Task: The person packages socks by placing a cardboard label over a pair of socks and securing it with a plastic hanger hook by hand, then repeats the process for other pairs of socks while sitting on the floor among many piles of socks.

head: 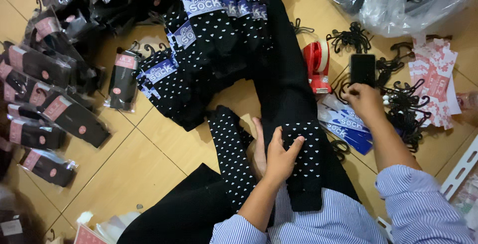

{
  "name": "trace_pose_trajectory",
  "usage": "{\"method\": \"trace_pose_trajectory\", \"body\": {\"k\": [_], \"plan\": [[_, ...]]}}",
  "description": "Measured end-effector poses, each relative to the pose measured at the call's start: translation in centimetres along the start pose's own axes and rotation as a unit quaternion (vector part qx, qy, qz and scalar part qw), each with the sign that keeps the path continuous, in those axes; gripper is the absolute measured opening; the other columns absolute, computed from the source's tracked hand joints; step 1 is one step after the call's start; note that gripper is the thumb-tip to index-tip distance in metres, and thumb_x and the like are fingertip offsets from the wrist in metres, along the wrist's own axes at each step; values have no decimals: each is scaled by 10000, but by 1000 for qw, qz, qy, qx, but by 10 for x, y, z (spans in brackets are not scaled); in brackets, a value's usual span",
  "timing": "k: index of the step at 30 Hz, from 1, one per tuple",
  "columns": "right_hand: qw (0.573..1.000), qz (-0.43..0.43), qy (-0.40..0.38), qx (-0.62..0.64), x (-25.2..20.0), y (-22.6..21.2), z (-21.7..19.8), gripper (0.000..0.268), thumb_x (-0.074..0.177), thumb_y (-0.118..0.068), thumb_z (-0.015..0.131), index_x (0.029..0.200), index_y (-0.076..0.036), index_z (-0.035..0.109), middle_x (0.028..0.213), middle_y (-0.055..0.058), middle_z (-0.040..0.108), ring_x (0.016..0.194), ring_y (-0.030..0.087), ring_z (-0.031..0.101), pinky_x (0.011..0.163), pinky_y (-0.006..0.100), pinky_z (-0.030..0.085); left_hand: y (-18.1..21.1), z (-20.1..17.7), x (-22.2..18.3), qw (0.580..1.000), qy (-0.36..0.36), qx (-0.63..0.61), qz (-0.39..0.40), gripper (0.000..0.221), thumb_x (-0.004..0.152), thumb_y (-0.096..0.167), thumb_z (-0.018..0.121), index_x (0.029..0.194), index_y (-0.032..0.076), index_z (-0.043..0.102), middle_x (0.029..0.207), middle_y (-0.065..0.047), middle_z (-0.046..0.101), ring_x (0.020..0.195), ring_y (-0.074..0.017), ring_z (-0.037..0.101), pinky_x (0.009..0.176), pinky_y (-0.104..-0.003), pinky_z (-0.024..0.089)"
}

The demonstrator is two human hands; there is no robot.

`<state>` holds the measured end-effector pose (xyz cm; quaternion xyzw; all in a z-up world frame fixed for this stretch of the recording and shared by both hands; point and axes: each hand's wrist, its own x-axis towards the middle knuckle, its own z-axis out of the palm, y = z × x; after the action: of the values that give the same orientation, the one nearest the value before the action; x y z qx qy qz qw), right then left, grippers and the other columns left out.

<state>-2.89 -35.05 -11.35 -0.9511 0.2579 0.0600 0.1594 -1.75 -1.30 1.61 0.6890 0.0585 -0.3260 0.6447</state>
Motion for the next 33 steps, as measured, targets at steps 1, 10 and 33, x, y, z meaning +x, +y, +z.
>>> {"method": "trace_pose_trajectory", "body": {"k": [1,10,33], "plan": [[998,4,3,69,0,3,-3,189,1066,-267,776,1176,-121,826,1135,157,754,1156,474,704,1022,584,557,6,-1,-2,1000,-8,1,-11,619,994,258,781,1504,-8,551,1522,-241,634,1521,-343,527,1251,-475,419],[873,-10,-50,485,-50,-100,-105,231,995,33,738,1186,-92,774,1101,65,769,925,169,678,841,311,587,5,12,-8,989,-25,101,110,521,988,333,686,1404,32,595,1313,-130,744,1237,-285,713,1067,-396,532],[976,-39,-205,55,-43,-54,-97,329,1047,-248,616,1363,-205,696,1306,107,719,1140,302,696,947,477,539,-24,-1,2,999,-51,20,-2,569,930,373,733,1389,47,651,1374,-103,719,1293,-222,664,1158,-345,472]]}}
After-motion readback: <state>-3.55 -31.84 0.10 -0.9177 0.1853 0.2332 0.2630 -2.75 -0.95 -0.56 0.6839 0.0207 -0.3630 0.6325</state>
